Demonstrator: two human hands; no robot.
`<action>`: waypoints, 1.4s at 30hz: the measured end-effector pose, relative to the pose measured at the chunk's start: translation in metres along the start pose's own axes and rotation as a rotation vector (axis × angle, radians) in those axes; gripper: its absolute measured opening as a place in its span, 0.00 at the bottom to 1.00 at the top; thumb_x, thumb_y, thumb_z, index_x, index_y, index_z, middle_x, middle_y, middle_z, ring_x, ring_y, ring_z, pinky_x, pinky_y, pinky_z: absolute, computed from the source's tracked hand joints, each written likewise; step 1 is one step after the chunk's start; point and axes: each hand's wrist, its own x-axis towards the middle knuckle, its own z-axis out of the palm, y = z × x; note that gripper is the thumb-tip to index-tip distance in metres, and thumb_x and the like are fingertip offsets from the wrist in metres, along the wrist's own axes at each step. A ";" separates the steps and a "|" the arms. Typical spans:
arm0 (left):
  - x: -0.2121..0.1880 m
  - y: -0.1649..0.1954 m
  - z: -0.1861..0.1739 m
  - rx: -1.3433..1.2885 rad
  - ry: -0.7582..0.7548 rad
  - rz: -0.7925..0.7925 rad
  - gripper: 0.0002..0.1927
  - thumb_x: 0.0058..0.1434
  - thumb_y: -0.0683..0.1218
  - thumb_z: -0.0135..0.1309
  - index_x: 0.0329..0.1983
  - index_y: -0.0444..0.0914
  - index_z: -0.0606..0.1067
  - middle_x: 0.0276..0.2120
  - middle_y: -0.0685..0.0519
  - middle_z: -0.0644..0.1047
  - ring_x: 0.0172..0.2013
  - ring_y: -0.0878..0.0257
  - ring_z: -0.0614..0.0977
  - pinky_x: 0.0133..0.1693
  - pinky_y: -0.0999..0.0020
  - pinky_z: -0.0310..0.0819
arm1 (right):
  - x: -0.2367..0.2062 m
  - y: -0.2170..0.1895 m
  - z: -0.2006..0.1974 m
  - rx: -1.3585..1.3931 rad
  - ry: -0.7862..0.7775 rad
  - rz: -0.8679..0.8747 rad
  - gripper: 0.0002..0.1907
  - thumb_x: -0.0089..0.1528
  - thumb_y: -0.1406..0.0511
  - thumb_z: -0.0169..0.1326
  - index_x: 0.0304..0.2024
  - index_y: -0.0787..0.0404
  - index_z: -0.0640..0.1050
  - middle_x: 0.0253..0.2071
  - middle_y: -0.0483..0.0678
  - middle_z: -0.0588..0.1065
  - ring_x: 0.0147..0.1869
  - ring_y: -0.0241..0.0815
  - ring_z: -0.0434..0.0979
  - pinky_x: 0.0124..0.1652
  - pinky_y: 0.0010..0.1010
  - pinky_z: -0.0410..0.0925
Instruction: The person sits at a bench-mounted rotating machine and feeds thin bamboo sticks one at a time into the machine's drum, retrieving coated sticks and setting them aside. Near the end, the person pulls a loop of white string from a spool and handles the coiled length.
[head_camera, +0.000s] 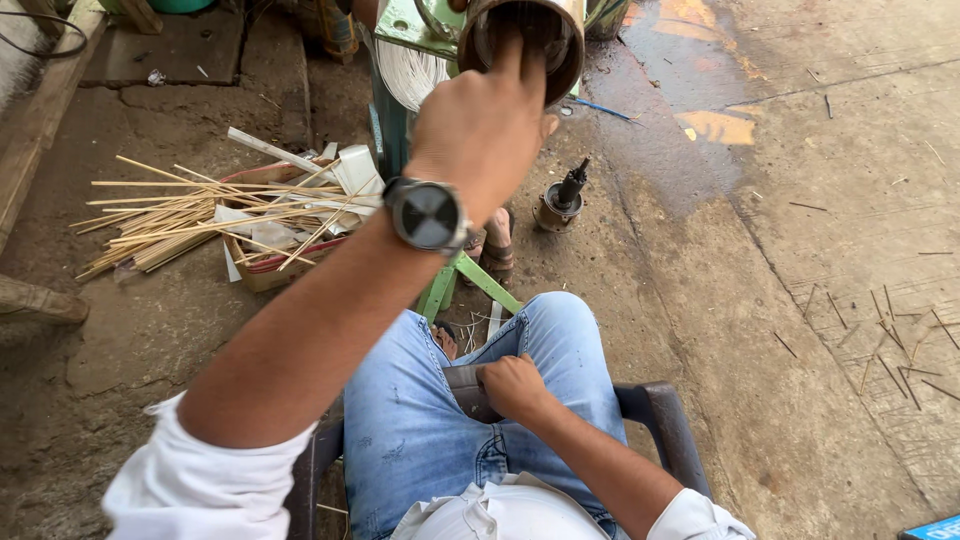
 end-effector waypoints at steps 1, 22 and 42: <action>0.007 0.009 0.000 0.017 -0.058 -0.040 0.26 0.66 0.62 0.53 0.53 0.37 0.74 0.48 0.44 0.76 0.32 0.53 0.86 0.25 0.61 0.81 | -0.002 -0.001 0.002 -0.038 0.011 -0.031 0.06 0.58 0.66 0.55 0.36 0.51 0.82 0.32 0.48 0.80 0.44 0.52 0.80 0.43 0.48 0.69; 0.008 -0.079 -0.015 0.199 -0.001 0.321 0.20 0.65 0.52 0.59 0.57 0.40 0.75 0.47 0.52 0.79 0.33 0.54 0.86 0.29 0.58 0.81 | 0.018 -0.008 -0.314 -0.403 0.822 0.014 0.32 0.68 0.65 0.51 0.71 0.70 0.59 0.57 0.61 0.76 0.31 0.52 0.83 0.25 0.40 0.74; 0.014 -0.085 -0.026 0.353 -0.037 0.396 0.16 0.62 0.50 0.59 0.53 0.43 0.78 0.47 0.56 0.80 0.33 0.60 0.86 0.29 0.62 0.80 | 0.050 0.015 -0.323 -0.471 0.866 -0.060 0.32 0.62 0.68 0.58 0.65 0.70 0.61 0.50 0.59 0.76 0.44 0.54 0.81 0.36 0.40 0.76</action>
